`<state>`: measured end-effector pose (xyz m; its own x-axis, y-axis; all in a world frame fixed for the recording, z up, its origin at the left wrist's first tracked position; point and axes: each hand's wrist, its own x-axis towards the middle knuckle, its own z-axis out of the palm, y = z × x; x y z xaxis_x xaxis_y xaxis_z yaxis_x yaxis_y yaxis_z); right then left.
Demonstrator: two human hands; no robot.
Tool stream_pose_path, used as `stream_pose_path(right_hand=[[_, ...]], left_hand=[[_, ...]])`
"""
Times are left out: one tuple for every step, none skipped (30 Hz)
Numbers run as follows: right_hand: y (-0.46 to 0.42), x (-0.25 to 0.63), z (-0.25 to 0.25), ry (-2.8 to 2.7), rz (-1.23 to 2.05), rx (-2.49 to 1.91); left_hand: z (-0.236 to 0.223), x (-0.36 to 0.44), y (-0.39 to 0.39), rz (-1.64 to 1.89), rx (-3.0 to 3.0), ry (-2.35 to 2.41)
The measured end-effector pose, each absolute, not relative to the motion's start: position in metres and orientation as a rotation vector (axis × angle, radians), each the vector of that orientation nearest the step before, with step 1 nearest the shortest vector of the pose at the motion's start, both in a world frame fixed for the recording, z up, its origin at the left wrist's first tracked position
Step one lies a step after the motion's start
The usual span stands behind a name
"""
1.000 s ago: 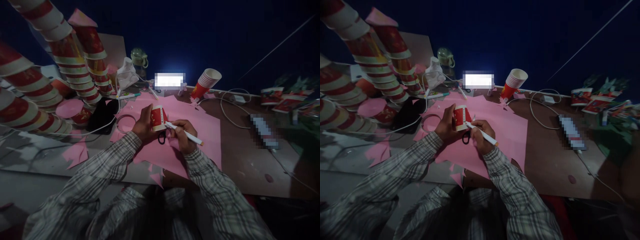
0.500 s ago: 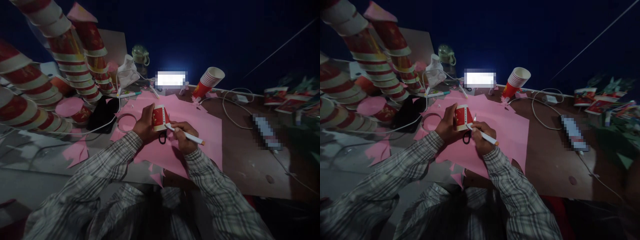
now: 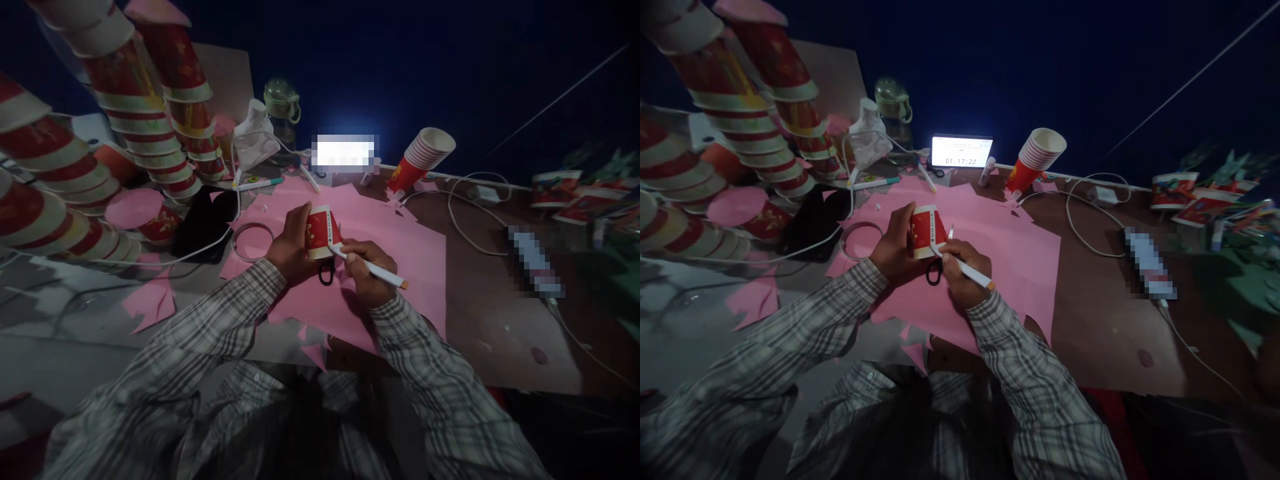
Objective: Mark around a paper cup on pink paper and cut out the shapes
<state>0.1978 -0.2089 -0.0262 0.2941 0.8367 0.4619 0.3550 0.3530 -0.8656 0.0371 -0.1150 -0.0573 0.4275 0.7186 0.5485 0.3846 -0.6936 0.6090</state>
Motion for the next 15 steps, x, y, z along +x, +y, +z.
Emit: stream_pose_path(right_hand=[[-0.2089,0.1986,-0.0276,-1.289,0.469,-1.233],[-0.2088,0.1995,-0.0293,-1.278,0.475,-1.238],[-0.2088,0.2004,-0.031,-1.265,0.481,-1.244],[-0.2087,0.2013,-0.0326,-1.251,0.489,-1.25],[-0.2087,0.202,-0.0336,-1.24,0.5,-1.254],[-0.2087,0.2026,-0.034,-1.235,0.512,-1.255],[-0.2088,0.2029,-0.0337,-1.238,0.521,-1.25],[-0.209,0.2031,-0.0327,-1.246,0.523,-1.244],[-0.2092,0.2033,-0.0314,-1.256,0.519,-1.241],[-0.2093,0.2034,-0.0299,-1.264,0.514,-1.243],[-0.2094,0.2037,-0.0286,-1.267,0.509,-1.25],[-0.2094,0.2043,-0.0278,-1.261,0.51,-1.258],[-0.2093,0.2051,-0.0276,-1.246,0.517,-1.267],[-0.209,0.2062,-0.0282,-1.227,0.525,-1.274],[-0.2086,0.2076,-0.0295,-1.21,0.536,-1.275]], left_hand=[[-0.0575,0.037,-0.1147,1.165,2.294,0.938],[-0.0577,0.037,-0.1145,1.168,2.294,0.94],[-0.0579,0.0369,-0.1144,1.166,2.296,0.944],[-0.0581,0.0369,-0.1144,1.164,2.3,0.946],[-0.0582,0.0369,-0.1144,1.16,2.303,0.943],[-0.0583,0.0369,-0.1145,1.158,2.304,0.938],[-0.0584,0.0369,-0.1146,1.159,2.306,0.931],[-0.0585,0.0369,-0.1146,1.162,2.309,0.926],[-0.0587,0.0369,-0.1144,1.171,2.315,0.92],[-0.0589,0.037,-0.1141,1.184,2.325,0.915],[-0.0593,0.0371,-0.1136,1.199,2.337,0.909],[-0.0598,0.0372,-0.1129,1.223,2.352,0.895],[-0.0603,0.0375,-0.1121,1.248,2.363,0.88],[-0.0609,0.0377,-0.1114,1.268,2.372,0.868],[-0.0615,0.0379,-0.1107,1.283,2.381,0.858]])
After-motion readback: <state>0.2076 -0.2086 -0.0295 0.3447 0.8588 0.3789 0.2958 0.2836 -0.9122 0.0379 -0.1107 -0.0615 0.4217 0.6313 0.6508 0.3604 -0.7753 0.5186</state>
